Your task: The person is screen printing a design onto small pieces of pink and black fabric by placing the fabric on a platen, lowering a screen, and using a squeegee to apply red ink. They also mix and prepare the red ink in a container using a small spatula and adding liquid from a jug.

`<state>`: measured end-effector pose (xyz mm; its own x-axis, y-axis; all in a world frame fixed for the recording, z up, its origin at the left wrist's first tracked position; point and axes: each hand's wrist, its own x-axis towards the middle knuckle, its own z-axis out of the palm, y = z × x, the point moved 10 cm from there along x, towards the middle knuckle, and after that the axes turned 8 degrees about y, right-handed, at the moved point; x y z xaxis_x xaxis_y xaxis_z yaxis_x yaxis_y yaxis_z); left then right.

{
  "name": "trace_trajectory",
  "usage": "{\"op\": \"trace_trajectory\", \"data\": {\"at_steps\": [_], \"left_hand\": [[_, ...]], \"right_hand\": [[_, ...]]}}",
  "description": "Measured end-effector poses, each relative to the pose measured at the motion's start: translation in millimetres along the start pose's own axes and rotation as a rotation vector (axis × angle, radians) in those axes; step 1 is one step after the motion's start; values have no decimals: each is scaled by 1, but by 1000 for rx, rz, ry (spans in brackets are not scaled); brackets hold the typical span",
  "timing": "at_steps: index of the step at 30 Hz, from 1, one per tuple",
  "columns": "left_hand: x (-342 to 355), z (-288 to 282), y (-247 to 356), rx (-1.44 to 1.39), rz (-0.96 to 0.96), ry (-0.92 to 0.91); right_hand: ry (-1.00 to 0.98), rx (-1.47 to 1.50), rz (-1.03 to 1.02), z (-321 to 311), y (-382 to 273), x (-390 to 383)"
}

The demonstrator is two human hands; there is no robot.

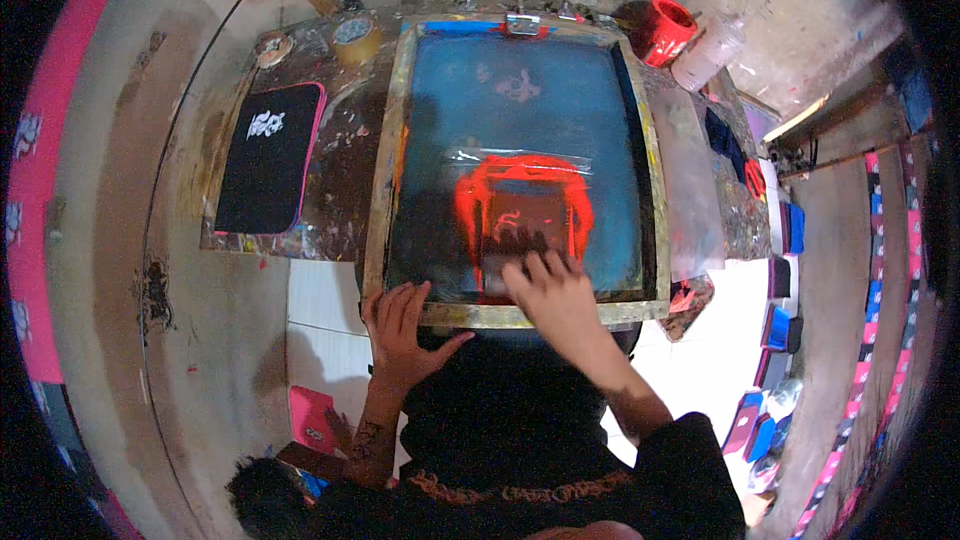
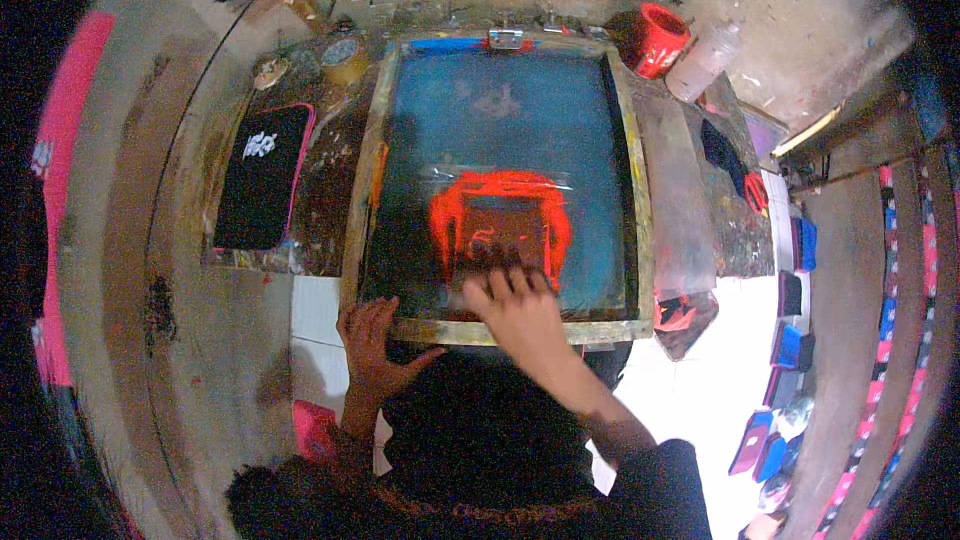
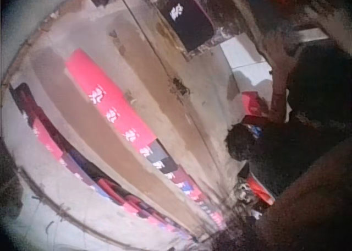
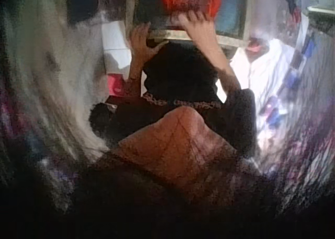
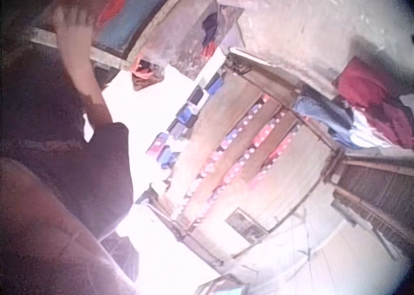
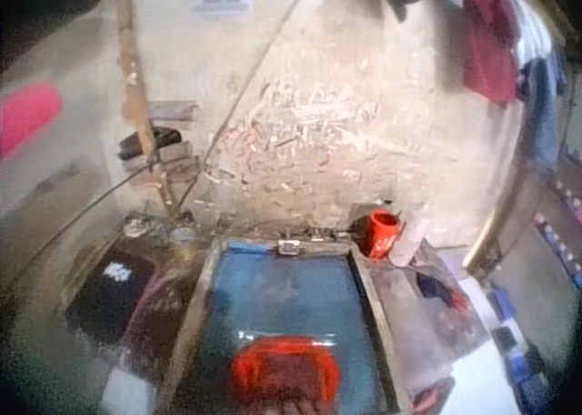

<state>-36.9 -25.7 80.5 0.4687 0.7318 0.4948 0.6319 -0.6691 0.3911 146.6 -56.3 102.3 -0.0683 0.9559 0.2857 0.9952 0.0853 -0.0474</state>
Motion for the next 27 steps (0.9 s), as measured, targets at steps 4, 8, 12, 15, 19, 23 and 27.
{"op": "trace_trajectory", "data": {"at_steps": [4, 8, 12, 15, 19, 23, 27], "left_hand": [[-14, 8, -19, 7, 9, 31], [-16, 7, -26, -4, 55, 114], [14, -30, -5, 16, 90, 146], [77, -92, 32, 56, 178, 240], [112, -101, 40, -57, 241, 393], [142, -31, 39, -237, 195, 323], [118, 95, 15, 49, 241, 91]], "right_hand": [[57, -21, -56, -12, -21, -25], [27, 59, 32, -21, -23, -29], [21, 88, 97, -78, -28, -17], [219, -117, 29, -123, -19, 7], [561, -89, -89, -229, 8, 87], [296, 10, -23, -300, 37, 155], [332, 18, -200, -329, 21, 187]]}}
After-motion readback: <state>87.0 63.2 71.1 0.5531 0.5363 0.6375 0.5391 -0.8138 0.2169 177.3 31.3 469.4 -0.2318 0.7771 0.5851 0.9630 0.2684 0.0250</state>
